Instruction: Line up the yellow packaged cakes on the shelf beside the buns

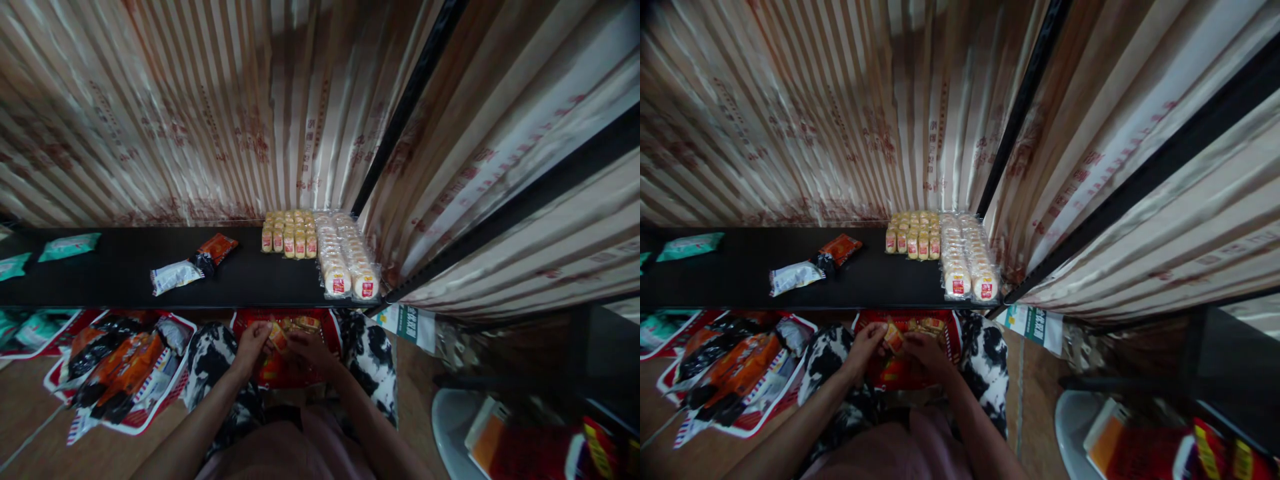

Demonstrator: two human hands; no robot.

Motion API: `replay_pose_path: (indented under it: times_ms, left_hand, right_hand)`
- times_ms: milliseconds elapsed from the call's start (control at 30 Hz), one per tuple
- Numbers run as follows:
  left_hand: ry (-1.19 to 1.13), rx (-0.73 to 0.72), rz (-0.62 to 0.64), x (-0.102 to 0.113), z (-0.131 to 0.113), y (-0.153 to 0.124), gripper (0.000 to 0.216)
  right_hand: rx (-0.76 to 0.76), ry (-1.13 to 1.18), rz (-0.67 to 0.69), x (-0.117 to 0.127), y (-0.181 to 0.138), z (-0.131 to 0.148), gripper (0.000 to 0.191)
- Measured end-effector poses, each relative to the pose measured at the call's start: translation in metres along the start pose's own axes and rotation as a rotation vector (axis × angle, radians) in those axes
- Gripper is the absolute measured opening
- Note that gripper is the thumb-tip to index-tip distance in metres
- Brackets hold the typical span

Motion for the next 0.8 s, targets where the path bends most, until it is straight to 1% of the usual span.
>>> replay_pose_path:
  times_ms: [167, 333, 400, 533, 667, 800]
  left_hand:
    - [-0.039, -0.036, -0.013, -0.003, -0.002, 0.005, 0.054]
    - [-0.068, -0.051, -0.064, -0.009, -0.007, 0.005, 0.056]
    - [-0.053, -0.066, -0.07, -0.012, -0.009, 0.006, 0.053]
    - [0.002, -0.142, -0.085, -0.016, -0.014, 0.011, 0.041]
    - [0.068, -0.193, -0.116, -0.018, -0.017, 0.017, 0.029]
    - [0.116, -0.218, -0.13, -0.021, -0.022, 0.022, 0.023]
  right_hand:
    - [0.05, 0.0, -0.038, -0.002, 0.0, 0.011, 0.038]
    - [0.025, 0.074, -0.103, -0.002, 0.002, 0.017, 0.039]
    - [0.018, 0.113, -0.129, -0.001, 0.005, 0.019, 0.041]
    - [0.054, 0.198, -0.131, -0.002, 0.01, 0.026, 0.044]
    - [0.063, 0.195, -0.152, -0.005, 0.016, 0.033, 0.046]
    - [0.123, 0.15, -0.206, -0.006, 0.023, 0.038, 0.044]
Point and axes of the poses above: each hand's wrist, its own y-axis towards the middle knuckle, its own x-axis out of the back of the hand, z = x × y, the point moved 4 cm from there along y, towards the middle knuckle, and after that the axes turned 1 degree about z, right-handed, at the moved point
